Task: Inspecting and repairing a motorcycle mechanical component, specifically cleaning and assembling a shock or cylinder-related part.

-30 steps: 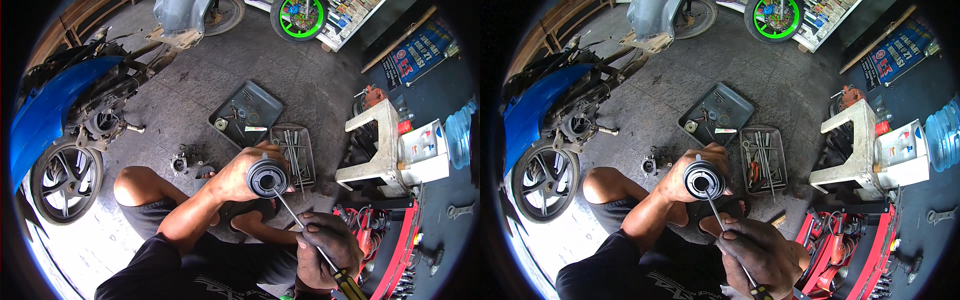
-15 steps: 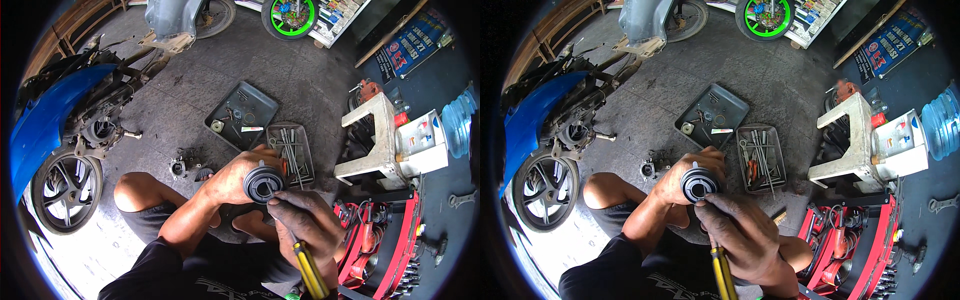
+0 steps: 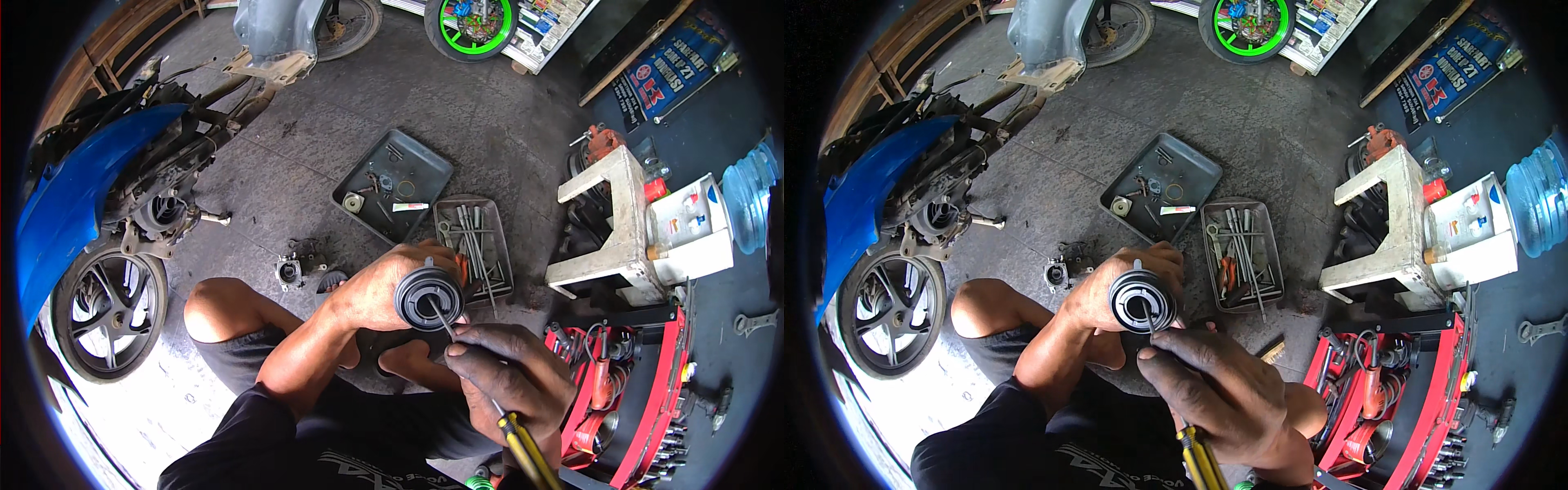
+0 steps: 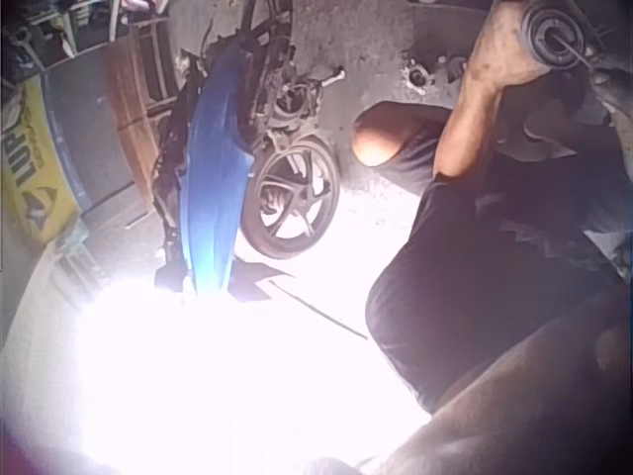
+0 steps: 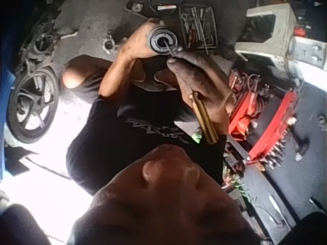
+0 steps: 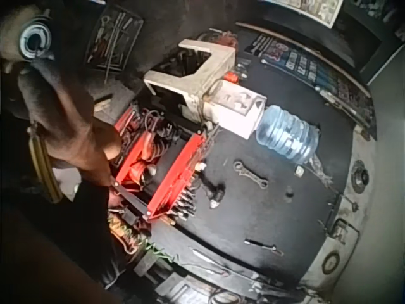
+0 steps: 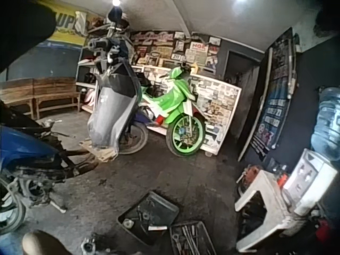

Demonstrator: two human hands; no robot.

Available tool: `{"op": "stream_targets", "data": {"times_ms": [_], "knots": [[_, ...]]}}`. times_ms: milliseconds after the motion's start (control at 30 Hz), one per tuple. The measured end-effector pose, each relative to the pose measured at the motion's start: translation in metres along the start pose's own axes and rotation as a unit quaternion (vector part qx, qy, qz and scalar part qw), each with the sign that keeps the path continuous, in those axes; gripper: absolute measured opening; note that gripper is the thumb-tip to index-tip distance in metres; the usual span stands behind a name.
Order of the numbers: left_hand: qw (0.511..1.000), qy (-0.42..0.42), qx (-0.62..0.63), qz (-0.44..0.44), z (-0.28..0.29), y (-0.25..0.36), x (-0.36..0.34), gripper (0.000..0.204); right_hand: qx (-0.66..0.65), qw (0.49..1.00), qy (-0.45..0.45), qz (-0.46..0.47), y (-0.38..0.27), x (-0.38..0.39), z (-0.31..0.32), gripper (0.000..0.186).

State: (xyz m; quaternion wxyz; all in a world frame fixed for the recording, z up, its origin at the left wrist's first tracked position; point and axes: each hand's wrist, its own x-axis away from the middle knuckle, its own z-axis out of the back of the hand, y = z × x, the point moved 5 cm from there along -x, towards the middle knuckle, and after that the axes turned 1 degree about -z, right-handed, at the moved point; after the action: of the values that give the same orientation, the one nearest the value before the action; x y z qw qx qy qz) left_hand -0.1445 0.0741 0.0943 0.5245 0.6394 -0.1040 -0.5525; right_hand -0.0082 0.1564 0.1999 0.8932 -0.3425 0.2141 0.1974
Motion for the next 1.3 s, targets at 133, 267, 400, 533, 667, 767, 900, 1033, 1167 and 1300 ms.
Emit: {"op": "stream_targets", "data": {"times_ms": [133, 267, 400, 533, 667, 767, 900, 1033, 1167, 1300], "knots": [[0.999, 0.029, 0.009, -0.033, 0.001, 0.006, -0.002, 0.027, 0.042, 0.998, 0.024, 0.038, -0.009, 0.007, -0.003, 0.033], [0.999, 0.029, 0.023, -0.005, 0.000, 0.002, -0.002, 0.028, 0.057, 0.998, 0.029, 0.011, -0.014, 0.007, -0.005, 0.031], [0.999, 0.016, 0.029, -0.018, -0.002, 0.002, -0.003, 0.028, 0.089, 0.995, 0.041, 0.009, -0.012, 0.006, -0.007, 0.033], [0.999, 0.001, 0.028, -0.043, 0.000, 0.008, -0.002, 0.027, 0.079, 0.995, 0.061, 0.020, -0.007, 0.005, -0.012, 0.037], [0.999, -0.018, 0.034, -0.035, 0.002, 0.008, -0.002, 0.028, 0.062, 0.997, 0.054, -0.001, -0.007, 0.002, -0.014, 0.038], [0.998, -0.019, 0.029, -0.043, 0.003, 0.008, -0.001, 0.029, 0.067, 0.996, 0.061, 0.000, -0.005, 0.000, -0.015, 0.038], [0.998, -0.045, 0.023, -0.048, -0.001, 0.009, -0.002, 0.030, 0.039, 0.999, 0.013, -0.009, -0.002, -0.005, -0.006, 0.037], [0.996, -0.063, -0.002, -0.068, -0.004, 0.008, -0.003, 0.030, -0.001, 0.998, -0.035, -0.056, 0.001, -0.013, 0.003, 0.038], [0.996, -0.052, 0.019, -0.068, -0.004, 0.006, -0.001, 0.032, 0.013, 0.998, -0.055, -0.034, 0.002, -0.012, -0.001, 0.036], [0.997, -0.047, 0.031, -0.053, 0.001, 0.011, -0.010, 0.024, 0.045, 0.998, -0.015, 0.040, -0.010, -0.003, 0.000, 0.035]]}}
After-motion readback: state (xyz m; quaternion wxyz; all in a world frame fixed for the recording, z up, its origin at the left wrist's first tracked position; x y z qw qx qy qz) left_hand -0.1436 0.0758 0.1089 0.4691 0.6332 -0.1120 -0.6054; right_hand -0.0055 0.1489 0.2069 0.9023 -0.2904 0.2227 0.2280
